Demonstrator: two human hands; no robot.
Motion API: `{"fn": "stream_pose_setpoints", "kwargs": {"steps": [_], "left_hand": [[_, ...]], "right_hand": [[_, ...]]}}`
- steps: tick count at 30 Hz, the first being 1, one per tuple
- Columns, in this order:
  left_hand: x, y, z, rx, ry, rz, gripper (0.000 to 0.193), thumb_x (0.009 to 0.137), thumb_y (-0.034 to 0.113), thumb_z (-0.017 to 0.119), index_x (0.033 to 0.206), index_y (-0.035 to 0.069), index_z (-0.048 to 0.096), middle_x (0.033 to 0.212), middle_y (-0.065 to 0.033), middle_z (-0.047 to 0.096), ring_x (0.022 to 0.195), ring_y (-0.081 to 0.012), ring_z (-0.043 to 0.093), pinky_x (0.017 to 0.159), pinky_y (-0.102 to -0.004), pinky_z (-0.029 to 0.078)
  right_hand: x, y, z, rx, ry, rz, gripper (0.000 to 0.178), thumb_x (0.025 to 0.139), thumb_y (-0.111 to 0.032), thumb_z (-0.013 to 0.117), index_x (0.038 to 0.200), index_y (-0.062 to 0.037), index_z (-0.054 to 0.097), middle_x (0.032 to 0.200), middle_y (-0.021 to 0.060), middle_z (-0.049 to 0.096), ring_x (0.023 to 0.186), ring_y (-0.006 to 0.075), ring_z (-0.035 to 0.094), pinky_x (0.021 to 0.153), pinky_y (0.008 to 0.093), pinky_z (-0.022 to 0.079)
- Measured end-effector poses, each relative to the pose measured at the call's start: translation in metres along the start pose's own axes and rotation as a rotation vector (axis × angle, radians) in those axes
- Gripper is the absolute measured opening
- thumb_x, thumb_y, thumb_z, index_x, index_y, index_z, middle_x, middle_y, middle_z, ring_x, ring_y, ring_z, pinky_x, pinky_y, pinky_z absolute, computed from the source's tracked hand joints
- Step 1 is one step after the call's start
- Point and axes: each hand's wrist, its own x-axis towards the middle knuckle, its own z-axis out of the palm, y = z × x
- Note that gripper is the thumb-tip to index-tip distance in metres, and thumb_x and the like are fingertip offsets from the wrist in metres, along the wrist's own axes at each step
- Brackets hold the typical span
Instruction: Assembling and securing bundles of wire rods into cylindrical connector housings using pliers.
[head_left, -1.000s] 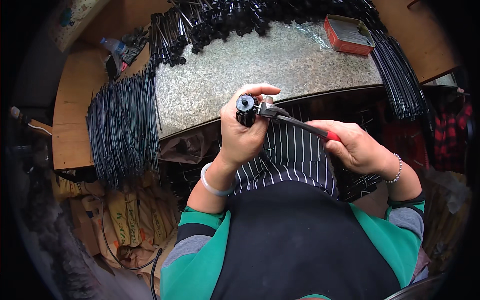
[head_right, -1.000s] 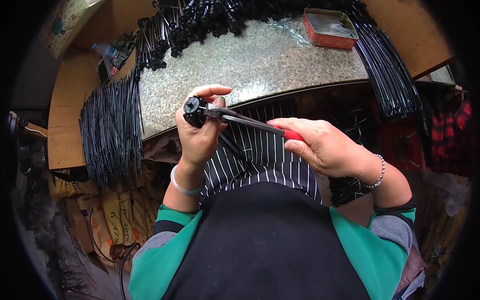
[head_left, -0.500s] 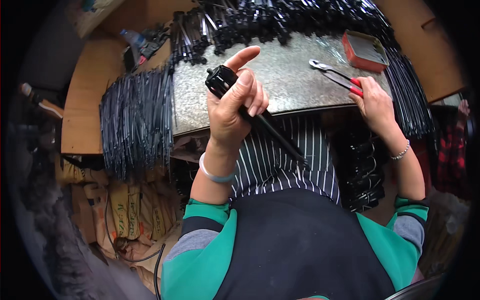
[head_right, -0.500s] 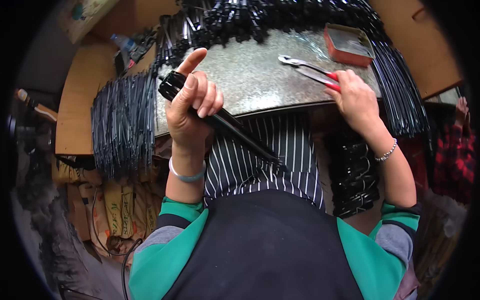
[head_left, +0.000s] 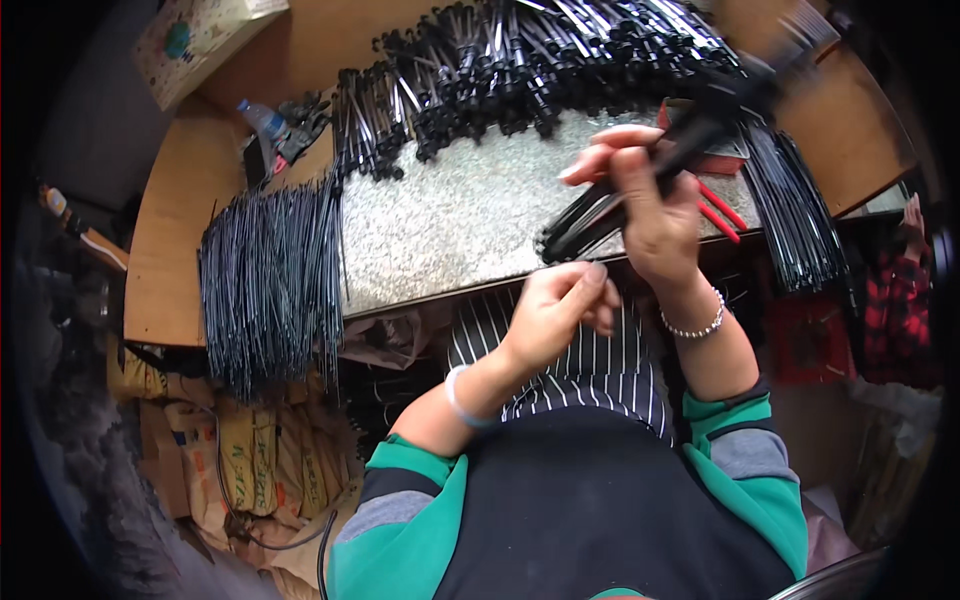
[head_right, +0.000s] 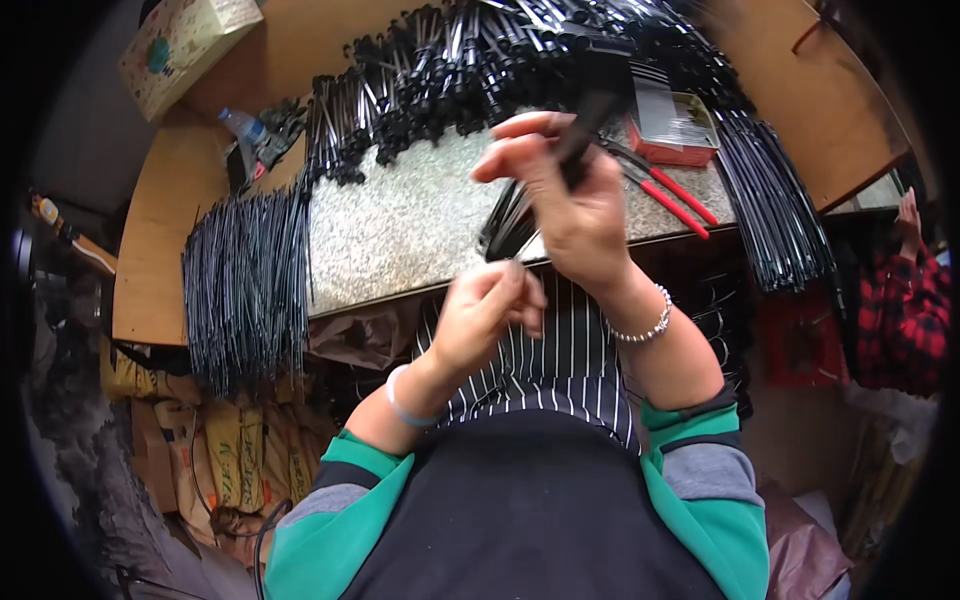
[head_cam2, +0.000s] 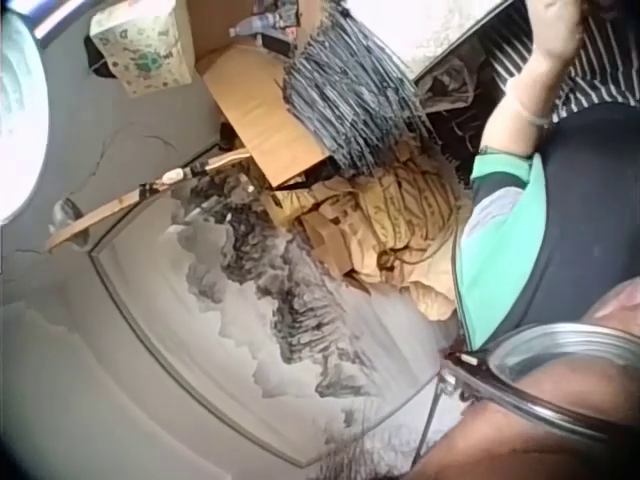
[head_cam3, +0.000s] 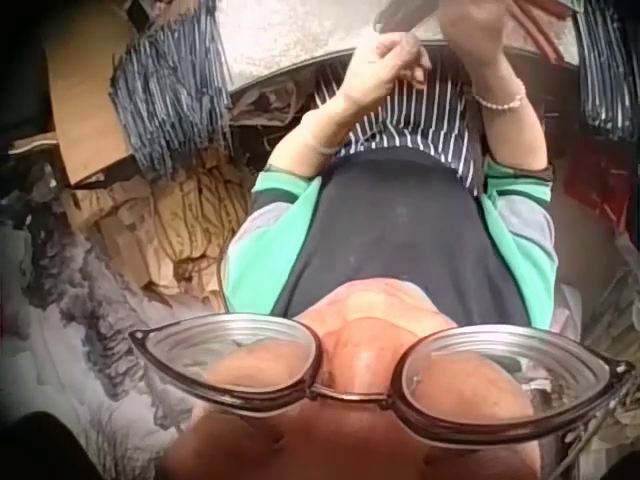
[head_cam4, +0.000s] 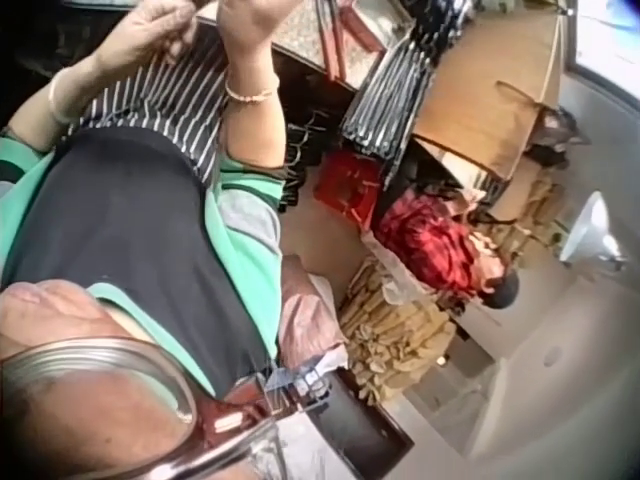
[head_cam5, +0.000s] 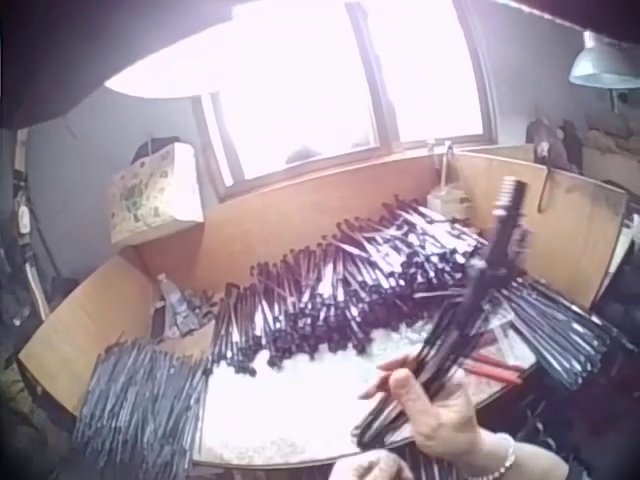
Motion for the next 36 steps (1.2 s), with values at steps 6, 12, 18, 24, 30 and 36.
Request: {"fn": "stream_pose_setpoints", "kwargs": {"steps": [6,12,18,24,30,36], "left_hand": [[0.014,0.088,0.016,0.588,0.449,0.908,0.036,0.085,0.008,0.061,0.116,-0.002,0.047,0.104,-0.0065,0.049,0.092,-0.0108,0.047,0.082,-0.0249,0.04],[0.02,0.11,0.019,0.515,0.39,0.939,0.04,0.078,0.003,0.068,0.112,-0.003,0.049,0.097,-0.0067,0.052,0.084,-0.013,0.056,0.076,-0.0261,0.047],[0.031,0.119,0.027,0.484,0.34,0.922,0.04,0.082,-0.003,0.062,0.118,-0.001,0.043,0.103,-0.0101,0.058,0.094,-0.014,0.057,0.082,-0.0261,0.046],[0.039,0.126,0.035,0.359,0.255,0.868,0.038,0.084,-0.003,0.059,0.119,-0.002,0.044,0.099,-0.0109,0.061,0.095,-0.016,0.059,0.085,-0.028,0.046],[0.044,0.14,0.034,0.262,0.131,0.775,0.031,0.085,-0.001,0.058,0.114,-0.004,0.049,0.101,-0.0094,0.061,0.093,-0.0135,0.058,0.082,-0.0257,0.048],[0.051,0.147,0.019,0.143,0.029,0.795,0.031,0.079,-0.004,0.064,0.108,-0.003,0.052,0.1,-0.0115,0.062,0.092,-0.0151,0.06,0.08,-0.0281,0.051]], "right_hand": [[0.017,-0.011,0.013,-0.159,-0.242,0.061,0.046,0.086,-0.011,0.059,0.127,0.0003,0.04,0.113,0.0126,0.055,0.1,0.0174,0.055,0.085,0.029,0.045],[0.009,-0.033,0.02,-0.468,-0.15,-0.072,0.077,0.078,-0.014,0.068,0.139,-0.0004,0.022,0.126,0.0171,0.042,0.11,0.0241,0.048,0.092,0.0363,0.04],[-0.007,-0.048,0.0,-1.032,0.036,-0.684,0.04,0.077,-0.007,0.065,0.113,-0.0016,0.05,0.087,0.0113,0.057,0.073,0.0242,0.054,0.061,0.0337,0.044],[-0.002,-0.069,0.004,-0.394,-0.051,0.278,0.046,0.094,-0.01,0.042,0.137,0.0014,0.03,0.07,-0.0012,0.047,0.057,0.0031,0.04,0.048,0.0195,0.035],[0.012,-0.043,0.003,-0.47,0.019,-0.216,0.055,0.092,-0.01,0.05,0.138,-0.0013,0.022,0.1,0.0068,0.054,0.088,0.0088,0.052,0.078,0.0235,0.043],[0.008,-0.027,0.018,-0.075,0.091,-0.024,0.032,0.092,-0.01,0.049,0.121,-0.003,0.035,0.104,0.0082,0.052,0.095,0.0104,0.051,0.083,0.0241,0.041]]}}
